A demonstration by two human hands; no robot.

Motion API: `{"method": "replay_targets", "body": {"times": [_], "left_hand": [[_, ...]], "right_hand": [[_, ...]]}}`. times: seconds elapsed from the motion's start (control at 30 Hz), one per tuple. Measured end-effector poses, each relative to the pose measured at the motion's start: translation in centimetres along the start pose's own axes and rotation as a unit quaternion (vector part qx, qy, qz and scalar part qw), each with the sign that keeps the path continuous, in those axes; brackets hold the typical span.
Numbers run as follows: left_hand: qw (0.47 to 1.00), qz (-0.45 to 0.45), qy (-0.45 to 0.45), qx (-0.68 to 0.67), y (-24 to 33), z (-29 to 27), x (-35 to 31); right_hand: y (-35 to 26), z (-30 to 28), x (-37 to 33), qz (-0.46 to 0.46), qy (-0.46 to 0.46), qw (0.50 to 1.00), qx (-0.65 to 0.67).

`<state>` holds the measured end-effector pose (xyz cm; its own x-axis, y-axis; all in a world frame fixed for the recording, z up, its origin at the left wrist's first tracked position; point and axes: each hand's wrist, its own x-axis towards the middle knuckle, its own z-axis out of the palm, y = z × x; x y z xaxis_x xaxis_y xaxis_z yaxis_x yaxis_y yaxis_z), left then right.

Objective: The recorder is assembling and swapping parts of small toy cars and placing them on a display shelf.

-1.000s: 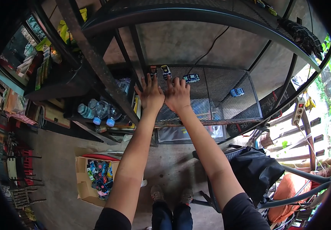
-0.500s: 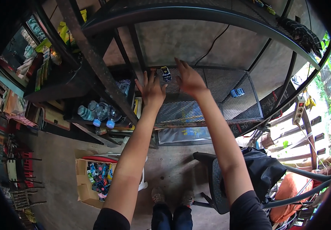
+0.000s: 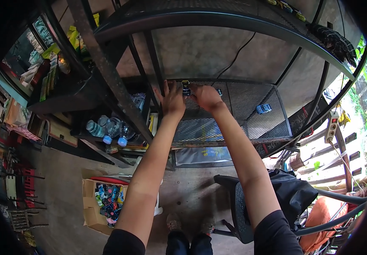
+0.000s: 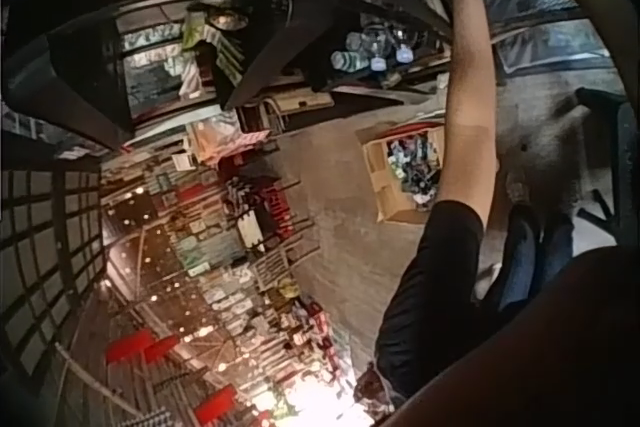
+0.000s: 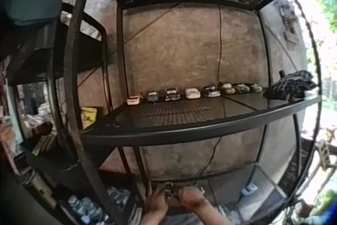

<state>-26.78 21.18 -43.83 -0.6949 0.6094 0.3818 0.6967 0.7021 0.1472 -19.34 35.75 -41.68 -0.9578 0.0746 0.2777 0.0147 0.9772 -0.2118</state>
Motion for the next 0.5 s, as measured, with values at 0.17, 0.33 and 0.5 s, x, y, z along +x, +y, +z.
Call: {"method": "replay_targets", "body": {"times": [0.17,0.33,0.5], "left_hand": [[1.000,0.000,-0.014,0.008,-0.4,0.0,-0.3],[1.000,0.005,-0.005,-0.004,-0.6,0.3,-0.8],[0.998,-0.018,0.060,-0.028,0.0,0.6,-2.4]], "right_hand": [[-1.2,-0.3,-0.3,0.002,0.033,0.999,-0.002],[-0.9,0.3,-0.3,0.015,0.031,0.999,-0.009],[-1.2,-0.6,-0.4,0.038,-0.036,0.998,0.019]]}}
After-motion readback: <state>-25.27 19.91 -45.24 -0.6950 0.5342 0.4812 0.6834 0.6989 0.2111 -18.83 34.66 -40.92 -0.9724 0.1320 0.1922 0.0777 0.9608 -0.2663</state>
